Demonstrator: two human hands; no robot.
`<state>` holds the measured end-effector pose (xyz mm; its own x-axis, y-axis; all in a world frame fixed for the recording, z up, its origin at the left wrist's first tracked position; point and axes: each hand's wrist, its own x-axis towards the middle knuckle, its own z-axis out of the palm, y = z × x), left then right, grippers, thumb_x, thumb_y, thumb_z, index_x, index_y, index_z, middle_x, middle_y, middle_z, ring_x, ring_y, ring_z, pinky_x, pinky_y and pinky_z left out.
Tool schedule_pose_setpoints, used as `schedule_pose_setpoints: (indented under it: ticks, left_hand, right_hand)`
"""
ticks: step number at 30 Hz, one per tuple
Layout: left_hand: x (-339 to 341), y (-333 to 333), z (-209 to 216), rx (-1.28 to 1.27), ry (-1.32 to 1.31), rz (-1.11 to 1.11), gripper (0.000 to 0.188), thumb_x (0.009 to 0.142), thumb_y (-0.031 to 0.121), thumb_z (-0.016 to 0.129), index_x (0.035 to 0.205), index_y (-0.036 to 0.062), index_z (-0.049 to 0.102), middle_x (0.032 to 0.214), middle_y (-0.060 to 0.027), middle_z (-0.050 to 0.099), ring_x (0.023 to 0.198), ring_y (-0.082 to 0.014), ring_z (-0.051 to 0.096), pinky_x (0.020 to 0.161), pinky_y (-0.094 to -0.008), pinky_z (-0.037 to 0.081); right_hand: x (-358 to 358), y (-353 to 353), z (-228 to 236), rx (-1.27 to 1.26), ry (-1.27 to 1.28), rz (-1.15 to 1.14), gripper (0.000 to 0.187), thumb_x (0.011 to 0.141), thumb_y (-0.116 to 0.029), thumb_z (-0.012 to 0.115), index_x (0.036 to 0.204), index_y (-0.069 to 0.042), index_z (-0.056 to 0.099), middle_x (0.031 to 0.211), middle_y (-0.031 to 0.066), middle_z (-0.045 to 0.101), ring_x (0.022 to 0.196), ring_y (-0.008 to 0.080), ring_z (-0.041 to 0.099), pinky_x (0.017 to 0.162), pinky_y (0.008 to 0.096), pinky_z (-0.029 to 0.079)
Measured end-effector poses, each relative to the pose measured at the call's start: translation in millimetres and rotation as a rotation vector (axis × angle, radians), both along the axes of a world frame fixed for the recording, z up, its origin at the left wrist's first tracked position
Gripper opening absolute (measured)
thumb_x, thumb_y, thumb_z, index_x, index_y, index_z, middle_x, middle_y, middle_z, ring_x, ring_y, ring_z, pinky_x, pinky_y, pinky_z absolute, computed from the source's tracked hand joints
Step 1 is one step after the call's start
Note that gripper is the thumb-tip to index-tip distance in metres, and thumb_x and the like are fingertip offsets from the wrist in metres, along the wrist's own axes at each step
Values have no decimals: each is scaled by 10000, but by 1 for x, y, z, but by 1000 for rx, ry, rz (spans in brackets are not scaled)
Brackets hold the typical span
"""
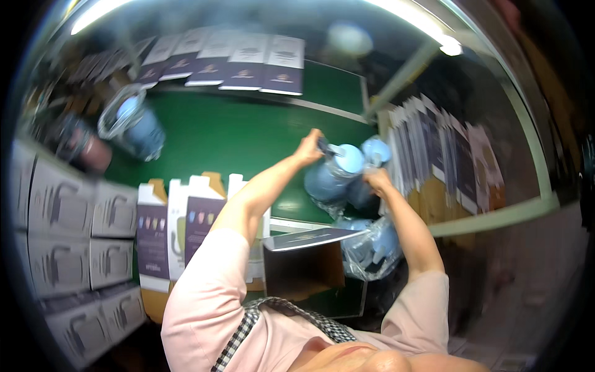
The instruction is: The person assembles cardboard boxes and places electric kettles inside them, then stacks the finished boxes on a pile.
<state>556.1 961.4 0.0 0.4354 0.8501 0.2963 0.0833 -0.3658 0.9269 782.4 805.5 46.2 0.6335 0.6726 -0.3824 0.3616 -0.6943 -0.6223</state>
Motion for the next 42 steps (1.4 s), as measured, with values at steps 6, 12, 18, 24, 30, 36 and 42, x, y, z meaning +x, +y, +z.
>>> schedule_pose_setpoints:
  ticks: [6,12,18,24,30,36,42]
  left_hand:
    - [-88,14,50,118,-302,204,214,680,-93,539,847,6,629,727,-102,612,714,-144,615,665,-283,477]
    - [-296,69,83,362,-78,808,163,738,-71,543,856,10,620,697,-124,552,672,-100,510,627,-283,450]
    - [-445,84,40,351,67,1103,131,755,-11,684,854,47,621,763,-159,639,762,-373,649,675,-369,496]
    - [-505,73,-42,88,185,1152,181,789,10,683,939,18,581,848,-168,655,869,-342,664,762,-408,505]
    - [-503,54,19,-100,894,769,259,800,110,719,995,-32,623,960,-252,681,965,-427,658,840,-494,536]
    - [-521,41,62,316,637,1030,161,840,170,693,834,16,645,798,-210,651,782,-413,643,682,-473,488]
    - [-458,6,75,718,653,1109,308,819,120,730,1091,11,636,1074,-171,641,940,-353,616,780,-421,497]
  right_hand:
    - [-22,37,26,268,342,34,252,812,-1,549,1038,109,566,870,189,650,667,305,665,418,403,508]
    - [-185,129,74,326,280,496,215,835,-59,559,1018,38,617,881,136,649,741,245,644,573,404,525]
    - [-331,243,24,273,271,787,184,876,-108,537,982,14,625,855,101,649,718,198,612,560,373,502]
    - [-424,243,-18,266,-94,945,438,922,-170,590,1277,51,457,1179,216,589,1099,308,573,946,366,461]
    - [-387,241,-7,140,-248,1118,427,884,-247,693,1200,19,584,1063,227,671,985,329,658,860,408,510]
    - [-392,236,66,595,-482,1174,172,812,-153,696,876,6,679,790,257,650,755,397,671,665,414,524]
    - [-367,226,102,866,-238,1132,518,757,-134,817,1223,-103,593,918,82,648,898,206,656,794,335,536]
